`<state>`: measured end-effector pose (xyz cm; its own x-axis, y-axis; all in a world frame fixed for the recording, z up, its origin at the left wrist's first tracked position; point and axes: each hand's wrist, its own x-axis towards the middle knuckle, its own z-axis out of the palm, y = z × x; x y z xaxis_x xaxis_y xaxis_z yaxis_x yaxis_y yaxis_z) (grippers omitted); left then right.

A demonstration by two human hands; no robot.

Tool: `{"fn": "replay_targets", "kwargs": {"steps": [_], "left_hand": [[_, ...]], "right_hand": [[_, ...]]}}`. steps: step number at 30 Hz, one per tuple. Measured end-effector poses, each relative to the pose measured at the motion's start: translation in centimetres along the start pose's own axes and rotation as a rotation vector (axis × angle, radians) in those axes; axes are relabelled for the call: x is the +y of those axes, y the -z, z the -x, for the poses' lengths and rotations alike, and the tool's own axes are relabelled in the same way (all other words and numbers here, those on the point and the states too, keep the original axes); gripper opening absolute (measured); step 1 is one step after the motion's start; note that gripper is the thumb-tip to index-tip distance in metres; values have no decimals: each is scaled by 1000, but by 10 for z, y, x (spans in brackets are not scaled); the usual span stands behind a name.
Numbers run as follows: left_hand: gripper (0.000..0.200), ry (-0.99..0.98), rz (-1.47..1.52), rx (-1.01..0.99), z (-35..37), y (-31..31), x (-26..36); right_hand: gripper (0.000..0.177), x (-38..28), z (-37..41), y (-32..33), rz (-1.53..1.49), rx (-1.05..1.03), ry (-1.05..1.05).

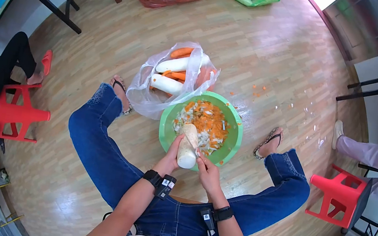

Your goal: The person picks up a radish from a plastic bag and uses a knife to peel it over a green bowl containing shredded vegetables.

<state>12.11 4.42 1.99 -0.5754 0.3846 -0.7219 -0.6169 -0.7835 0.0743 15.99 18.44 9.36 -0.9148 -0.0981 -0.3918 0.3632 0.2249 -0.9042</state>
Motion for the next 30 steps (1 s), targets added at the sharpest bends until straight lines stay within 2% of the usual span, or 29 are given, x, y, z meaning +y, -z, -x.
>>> {"fn": "replay_targets", "kwargs": {"steps": [4,6,10,12,19,21,25,27,28,30], "left_hand": [[51,-3,-57,-9,0,-5,-1],[49,-2,-75,-22,-1,-6,-3],[52,1,-53,-14,2,-9,-2],[50,4,-22,10,2,-5,0],[56,37,49,-37,0,3,3],[55,26,43,-17,0,3,2],[55,-19,65,-35,-3,15,-1],[55,-28,74,-58,-3,18,-2],[54,-84,80,18,-2,17,-3],[53,-149,73,95,0,14,1]], "right_hand": [[31,17,-10,1,73,38,-56],[31,25,-16,2,-60,136,-65],[29,10,-2,7,-96,91,-50],[28,-11,12,10,91,32,-10],[28,-11,19,9,179,-52,-64],[27,-7,17,4,182,53,112],[26,-10,15,0,198,53,68],[25,2,10,-6,214,117,142],[25,5,8,-11,202,115,149],[29,8,2,-16,170,77,-16]]}}
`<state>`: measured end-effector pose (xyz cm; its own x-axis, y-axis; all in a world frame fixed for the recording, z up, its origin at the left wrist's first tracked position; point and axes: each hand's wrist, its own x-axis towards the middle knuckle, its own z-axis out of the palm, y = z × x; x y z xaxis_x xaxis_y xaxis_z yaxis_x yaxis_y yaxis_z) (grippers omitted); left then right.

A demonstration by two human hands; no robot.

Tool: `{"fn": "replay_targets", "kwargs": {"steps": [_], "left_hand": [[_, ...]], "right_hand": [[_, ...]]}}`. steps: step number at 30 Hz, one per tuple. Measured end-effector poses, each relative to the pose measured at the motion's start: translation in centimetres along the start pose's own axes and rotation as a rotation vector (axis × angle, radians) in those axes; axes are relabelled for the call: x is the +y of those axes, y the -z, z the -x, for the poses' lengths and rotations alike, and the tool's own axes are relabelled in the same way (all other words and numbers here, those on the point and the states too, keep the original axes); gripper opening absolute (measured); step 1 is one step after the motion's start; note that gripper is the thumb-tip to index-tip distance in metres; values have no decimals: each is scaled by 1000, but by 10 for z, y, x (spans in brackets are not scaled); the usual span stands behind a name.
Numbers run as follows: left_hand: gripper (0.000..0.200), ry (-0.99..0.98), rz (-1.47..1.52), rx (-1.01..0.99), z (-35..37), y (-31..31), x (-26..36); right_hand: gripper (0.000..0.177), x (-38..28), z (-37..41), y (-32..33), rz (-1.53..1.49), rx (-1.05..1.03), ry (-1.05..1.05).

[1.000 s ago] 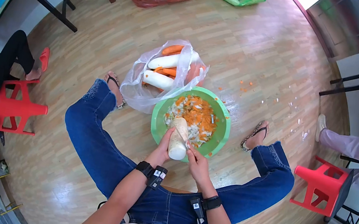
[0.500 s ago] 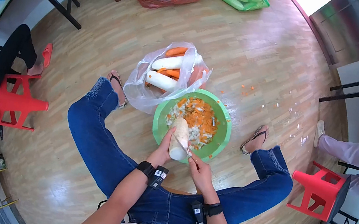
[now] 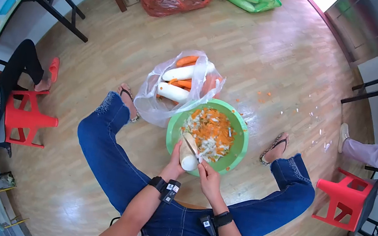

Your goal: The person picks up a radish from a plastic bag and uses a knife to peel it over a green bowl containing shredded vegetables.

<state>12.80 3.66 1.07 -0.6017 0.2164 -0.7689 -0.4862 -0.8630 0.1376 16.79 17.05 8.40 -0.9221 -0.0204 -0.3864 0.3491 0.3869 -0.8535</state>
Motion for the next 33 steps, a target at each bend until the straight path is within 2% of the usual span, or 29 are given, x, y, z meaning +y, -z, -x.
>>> {"fn": "replay_targets", "kwargs": {"steps": [3,5,7,11,13,17,22,26,28,29,31,33], "left_hand": [[52,19,-33,-29,5,-1,3],[52,27,-45,-23,4,0,1],[53,62,-82,-115,-2,-1,2],[54,79,-102,-134,-2,4,-1],[55,130,-74,-238,0,4,1],[55,137,-73,-152,3,-2,0],[56,88,-74,-11,11,-14,0],[56,74,-60,-56,4,-4,-1],[55,67,-61,-36,2,-4,-1],[55,67,-60,-37,2,-3,0],[54,58,-60,-70,1,-2,1],[54,59,-63,-48,2,-3,1]], "right_hand": [[28,12,-7,-7,-218,25,7],[29,19,-1,-7,-254,25,-7],[29,10,2,1,-386,-37,-122],[28,2,11,14,-214,-40,-55],[31,-1,11,19,-174,-105,18],[27,1,9,16,-100,-55,-23],[27,13,-1,5,-111,33,81],[29,3,-5,8,-77,-49,13],[27,11,-9,1,-261,-19,-61],[27,16,-11,-1,-260,-19,-61],[28,20,-12,-3,-423,-74,-177],[29,21,-11,-4,-352,-40,-93]]}}
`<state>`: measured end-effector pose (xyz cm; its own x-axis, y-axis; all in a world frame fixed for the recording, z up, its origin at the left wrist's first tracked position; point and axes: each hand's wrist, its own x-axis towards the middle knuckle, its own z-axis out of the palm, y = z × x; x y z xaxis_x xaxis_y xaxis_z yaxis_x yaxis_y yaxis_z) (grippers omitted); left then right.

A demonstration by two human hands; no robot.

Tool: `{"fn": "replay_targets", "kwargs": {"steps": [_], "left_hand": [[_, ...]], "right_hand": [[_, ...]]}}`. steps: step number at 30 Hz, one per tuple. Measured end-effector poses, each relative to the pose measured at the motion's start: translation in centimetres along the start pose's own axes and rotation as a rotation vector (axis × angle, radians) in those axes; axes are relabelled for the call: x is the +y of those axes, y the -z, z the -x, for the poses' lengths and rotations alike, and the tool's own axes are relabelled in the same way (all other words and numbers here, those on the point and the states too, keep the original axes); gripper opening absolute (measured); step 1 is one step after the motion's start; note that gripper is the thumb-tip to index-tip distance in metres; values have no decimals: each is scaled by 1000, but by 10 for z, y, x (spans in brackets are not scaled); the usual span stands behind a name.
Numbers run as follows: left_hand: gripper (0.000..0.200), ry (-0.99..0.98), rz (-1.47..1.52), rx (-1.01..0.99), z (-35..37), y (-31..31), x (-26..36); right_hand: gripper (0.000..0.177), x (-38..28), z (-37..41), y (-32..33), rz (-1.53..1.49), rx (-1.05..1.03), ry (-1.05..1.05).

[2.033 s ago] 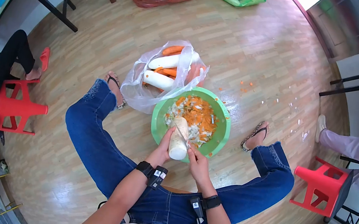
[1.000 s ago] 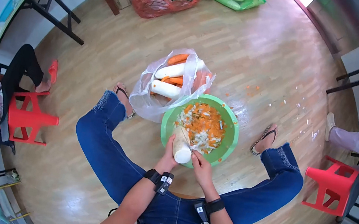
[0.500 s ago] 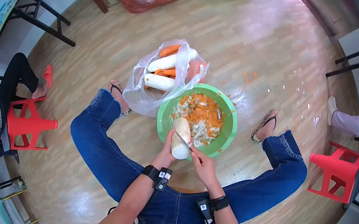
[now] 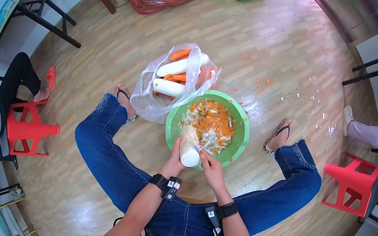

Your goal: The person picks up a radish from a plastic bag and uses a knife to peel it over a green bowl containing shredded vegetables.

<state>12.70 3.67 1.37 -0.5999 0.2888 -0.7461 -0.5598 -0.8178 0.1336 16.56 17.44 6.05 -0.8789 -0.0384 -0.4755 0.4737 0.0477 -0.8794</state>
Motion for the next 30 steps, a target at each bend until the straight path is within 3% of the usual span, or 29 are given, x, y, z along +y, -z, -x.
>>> {"fn": "replay_targets", "kwargs": {"steps": [2,4,7,11,13,16,18,22,28,30], "left_hand": [[54,-1,-5,20,2,-3,1],[53,114,29,-88,7,-6,2],[55,108,10,-61,9,-15,1],[56,87,-52,-93,2,1,1],[55,34,-37,-13,-2,0,-3],[54,108,7,-166,5,-10,0],[53,70,-10,-45,17,-8,-4],[51,79,-92,-6,16,-7,-1],[53,115,-87,-75,19,-23,-1],[56,92,-32,-34,17,-17,-2]], "right_hand": [[29,-2,-3,2,70,23,91],[29,-2,-7,8,266,181,10],[29,-6,-6,9,125,233,110],[28,-29,19,10,223,105,112],[28,-25,21,13,339,29,102],[27,-26,21,11,344,30,163],[26,-24,25,11,339,-17,17],[24,-26,13,6,376,112,279],[26,-29,14,15,378,167,169],[25,-40,27,19,411,-7,69]]}}
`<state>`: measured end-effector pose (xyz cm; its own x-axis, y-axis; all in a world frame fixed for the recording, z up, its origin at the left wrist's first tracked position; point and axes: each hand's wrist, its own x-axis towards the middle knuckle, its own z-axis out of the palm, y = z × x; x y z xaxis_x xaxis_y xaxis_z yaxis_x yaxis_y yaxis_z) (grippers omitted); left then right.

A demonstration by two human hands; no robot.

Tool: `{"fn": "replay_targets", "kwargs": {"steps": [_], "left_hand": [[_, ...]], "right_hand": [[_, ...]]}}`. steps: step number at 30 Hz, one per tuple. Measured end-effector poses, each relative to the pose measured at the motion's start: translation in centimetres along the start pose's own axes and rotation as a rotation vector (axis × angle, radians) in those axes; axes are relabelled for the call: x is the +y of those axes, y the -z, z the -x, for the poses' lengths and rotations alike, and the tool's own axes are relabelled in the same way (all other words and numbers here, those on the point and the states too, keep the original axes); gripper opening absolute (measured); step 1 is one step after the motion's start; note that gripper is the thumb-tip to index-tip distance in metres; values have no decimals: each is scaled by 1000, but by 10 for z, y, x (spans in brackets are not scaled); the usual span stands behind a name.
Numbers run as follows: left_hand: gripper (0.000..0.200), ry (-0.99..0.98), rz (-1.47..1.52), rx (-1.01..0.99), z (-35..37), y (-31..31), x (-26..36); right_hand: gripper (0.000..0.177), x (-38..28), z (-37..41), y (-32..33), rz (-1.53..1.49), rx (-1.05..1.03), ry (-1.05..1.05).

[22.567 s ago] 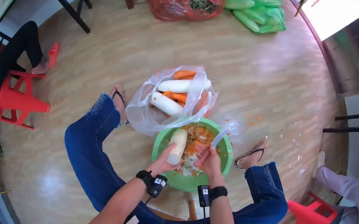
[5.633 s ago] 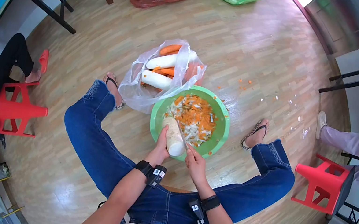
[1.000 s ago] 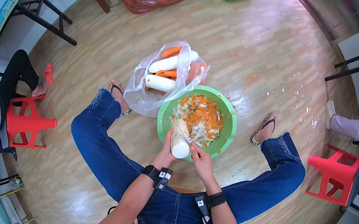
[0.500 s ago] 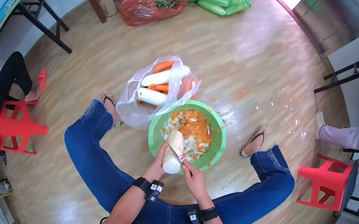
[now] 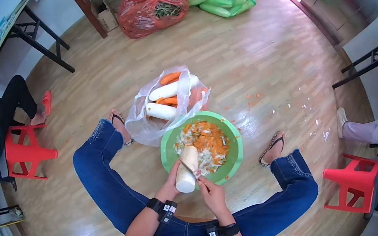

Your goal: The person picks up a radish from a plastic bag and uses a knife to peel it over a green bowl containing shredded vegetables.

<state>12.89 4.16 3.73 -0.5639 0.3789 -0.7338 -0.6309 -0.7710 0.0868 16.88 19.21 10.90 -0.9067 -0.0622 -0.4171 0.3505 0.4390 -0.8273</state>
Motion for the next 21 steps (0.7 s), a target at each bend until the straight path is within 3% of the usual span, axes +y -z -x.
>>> {"fn": "replay_targets", "kwargs": {"steps": [4,11,13,21], "left_hand": [[57,65,18,-106,-1,12,2],[57,8,-81,23,0,3,0],[56,50,-24,-3,7,-3,-1],[54,13,-134,25,2,5,-3]], "right_hand": [[25,3,0,-5,36,81,113],[23,-1,-2,-1,43,97,80],[23,-8,5,2,55,87,190],[23,1,-4,-3,78,78,77]]}}
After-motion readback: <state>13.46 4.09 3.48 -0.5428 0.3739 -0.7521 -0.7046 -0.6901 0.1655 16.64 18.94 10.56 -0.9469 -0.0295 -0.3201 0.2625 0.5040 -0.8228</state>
